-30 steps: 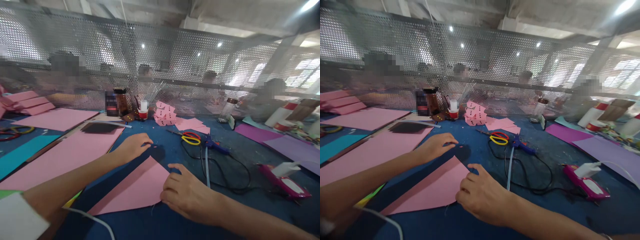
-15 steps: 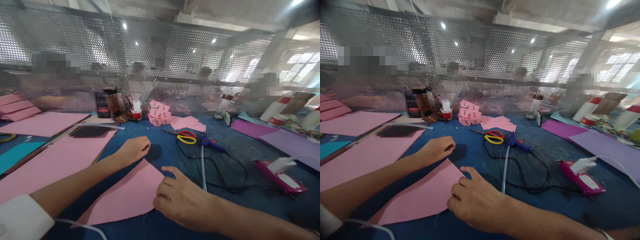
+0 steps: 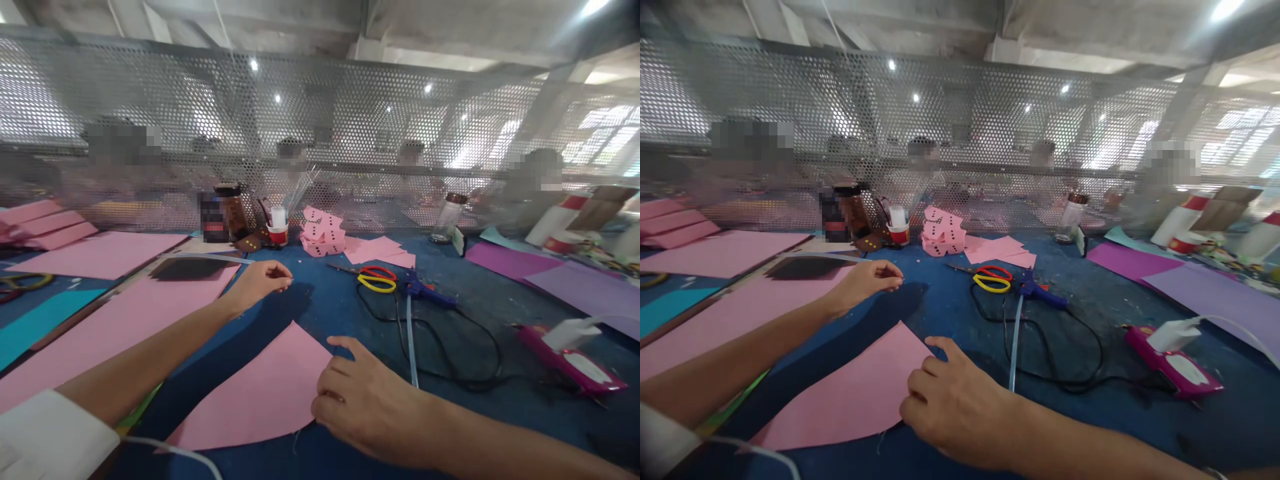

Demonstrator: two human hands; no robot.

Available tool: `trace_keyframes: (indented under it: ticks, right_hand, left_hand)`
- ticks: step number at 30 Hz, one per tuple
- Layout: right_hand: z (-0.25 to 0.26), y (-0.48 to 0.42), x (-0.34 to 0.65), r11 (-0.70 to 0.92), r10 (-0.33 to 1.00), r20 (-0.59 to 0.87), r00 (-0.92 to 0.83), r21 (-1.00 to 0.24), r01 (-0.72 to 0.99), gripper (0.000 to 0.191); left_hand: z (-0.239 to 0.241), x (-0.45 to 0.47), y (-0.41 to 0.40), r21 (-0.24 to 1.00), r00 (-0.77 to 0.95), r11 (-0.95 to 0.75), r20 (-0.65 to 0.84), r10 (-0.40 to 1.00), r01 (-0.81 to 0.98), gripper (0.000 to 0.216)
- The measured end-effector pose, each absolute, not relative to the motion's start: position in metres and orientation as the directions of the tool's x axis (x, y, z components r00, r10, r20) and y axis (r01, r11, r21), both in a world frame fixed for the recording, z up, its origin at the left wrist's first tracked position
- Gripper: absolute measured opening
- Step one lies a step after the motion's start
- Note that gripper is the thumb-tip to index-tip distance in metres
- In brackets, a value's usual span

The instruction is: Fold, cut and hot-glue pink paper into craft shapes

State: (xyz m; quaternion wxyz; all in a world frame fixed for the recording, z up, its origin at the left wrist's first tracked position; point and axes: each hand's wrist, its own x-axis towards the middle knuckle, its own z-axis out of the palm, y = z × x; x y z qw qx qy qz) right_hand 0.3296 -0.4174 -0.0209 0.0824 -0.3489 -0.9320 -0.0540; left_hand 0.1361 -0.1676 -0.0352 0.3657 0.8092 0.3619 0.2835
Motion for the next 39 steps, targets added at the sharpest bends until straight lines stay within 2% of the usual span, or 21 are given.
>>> trace_keyframes:
  ticks: [6, 11, 16, 21, 23, 24, 27, 30, 32, 36, 39]
  right_hand:
    - [-0.019, -0.418, 0.330, 0.751, 0.633, 0.216, -0.743, 0.058, 0.657, 0.014]
    - [-0.030, -0.415, 0.328, 0.749, 0.614, 0.263, -0.744, 0.102, 0.655, 0.012]
    - [-0.054, -0.408, 0.327, 0.734, 0.564, 0.401, -0.722, 0.155, 0.661, 0.014]
    - [-0.047, -0.410, 0.329, 0.741, 0.564, 0.389, -0.728, 0.151, 0.654, 0.015]
    - [-0.037, -0.413, 0.330, 0.737, 0.593, 0.327, -0.736, 0.148, 0.659, 0.014]
    - [-0.033, -0.414, 0.331, 0.731, 0.614, 0.286, -0.736, 0.146, 0.666, 0.014]
    - [-0.023, -0.415, 0.334, 0.703, 0.660, 0.238, -0.713, 0.142, 0.697, 0.015]
    - [-0.022, -0.411, 0.338, 0.673, 0.689, 0.231, -0.687, 0.149, 0.725, 0.017]
    - [-0.024, -0.408, 0.340, 0.649, 0.710, 0.229, -0.666, 0.154, 0.745, 0.017]
    - [-0.027, -0.404, 0.343, 0.591, 0.767, 0.257, -0.589, 0.075, 0.803, 0.018]
    - [-0.027, -0.405, 0.343, 0.574, 0.786, 0.272, -0.555, 0.012, 0.819, 0.016]
  left_hand:
    - [-0.029, 0.148, -0.131, 0.670, 0.587, -0.542, 0.192, 0.787, 0.507, 0.022]
    - [-0.035, 0.169, -0.103, 0.548, 0.580, -0.565, 0.168, 0.797, 0.617, 0.036]
    - [-0.043, 0.183, -0.088, 0.460, 0.551, -0.587, 0.228, 0.803, 0.666, 0.035]
    - [-0.033, 0.180, -0.091, 0.406, 0.543, -0.617, 0.294, 0.786, 0.674, 0.035]
    - [-0.023, 0.172, -0.102, 0.409, 0.546, -0.625, 0.304, 0.781, 0.665, 0.033]
    - [-0.018, 0.167, -0.111, 0.418, 0.549, -0.629, 0.309, 0.777, 0.655, 0.025]
    - [-0.003, 0.146, -0.154, 0.455, 0.593, -0.653, 0.290, 0.751, 0.605, 0.029]
    - [0.003, 0.120, -0.213, 0.504, 0.709, -0.700, 0.220, 0.670, 0.506, 0.032]
    - [0.001, 0.103, -0.252, 0.567, 0.811, -0.722, 0.153, 0.564, 0.396, 0.029]
    - [-0.018, 0.081, -0.299, 0.460, 0.884, -0.813, 0.115, 0.453, 0.357, 0.041]
    - [-0.033, 0.077, -0.305, 0.377, 0.897, -0.870, 0.180, 0.404, 0.317, 0.013]
